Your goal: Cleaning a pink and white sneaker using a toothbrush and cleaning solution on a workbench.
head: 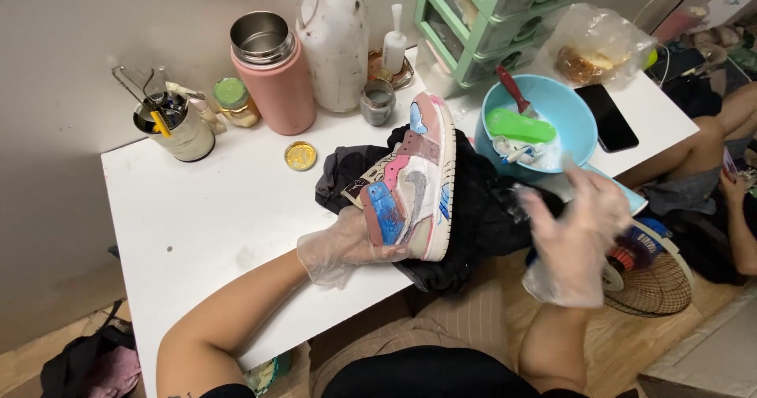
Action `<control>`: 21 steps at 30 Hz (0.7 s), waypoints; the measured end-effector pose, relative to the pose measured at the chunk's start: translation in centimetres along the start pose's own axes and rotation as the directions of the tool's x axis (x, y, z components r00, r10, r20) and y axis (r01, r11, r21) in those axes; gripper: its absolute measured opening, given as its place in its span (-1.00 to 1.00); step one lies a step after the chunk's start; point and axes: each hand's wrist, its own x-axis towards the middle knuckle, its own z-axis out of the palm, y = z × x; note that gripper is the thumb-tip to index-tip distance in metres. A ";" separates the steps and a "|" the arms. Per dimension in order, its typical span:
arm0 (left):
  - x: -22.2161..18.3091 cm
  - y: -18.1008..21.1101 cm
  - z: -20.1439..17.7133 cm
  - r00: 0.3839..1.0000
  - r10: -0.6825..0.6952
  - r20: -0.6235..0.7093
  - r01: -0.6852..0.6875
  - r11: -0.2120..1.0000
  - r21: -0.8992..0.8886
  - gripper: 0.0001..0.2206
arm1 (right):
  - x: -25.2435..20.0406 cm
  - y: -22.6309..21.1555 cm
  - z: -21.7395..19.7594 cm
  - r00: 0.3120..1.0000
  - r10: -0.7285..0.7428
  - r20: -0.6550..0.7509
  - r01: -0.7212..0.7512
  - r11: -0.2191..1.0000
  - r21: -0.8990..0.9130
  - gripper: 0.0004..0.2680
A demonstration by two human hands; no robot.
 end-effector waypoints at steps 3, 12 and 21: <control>-0.4 -0.9 -0.7 0.876 0.464 0.129 -0.428 0.627 0.651 -0.37 | 2.2 -0.5 2.8 0.966 0.164 0.198 -0.174 0.984 0.031 -0.40; -5.4 -2.6 4.3 0.503 0.593 0.629 -0.382 -0.500 0.777 -0.17 | 7.3 2.8 6.2 0.945 -0.174 0.276 0.093 0.955 0.283 -0.50; -2.4 -1.6 0.8 0.546 0.649 0.529 -0.484 -0.271 0.832 -0.14 | 11.0 4.4 12.3 0.978 -0.191 0.083 0.184 0.979 0.087 -0.75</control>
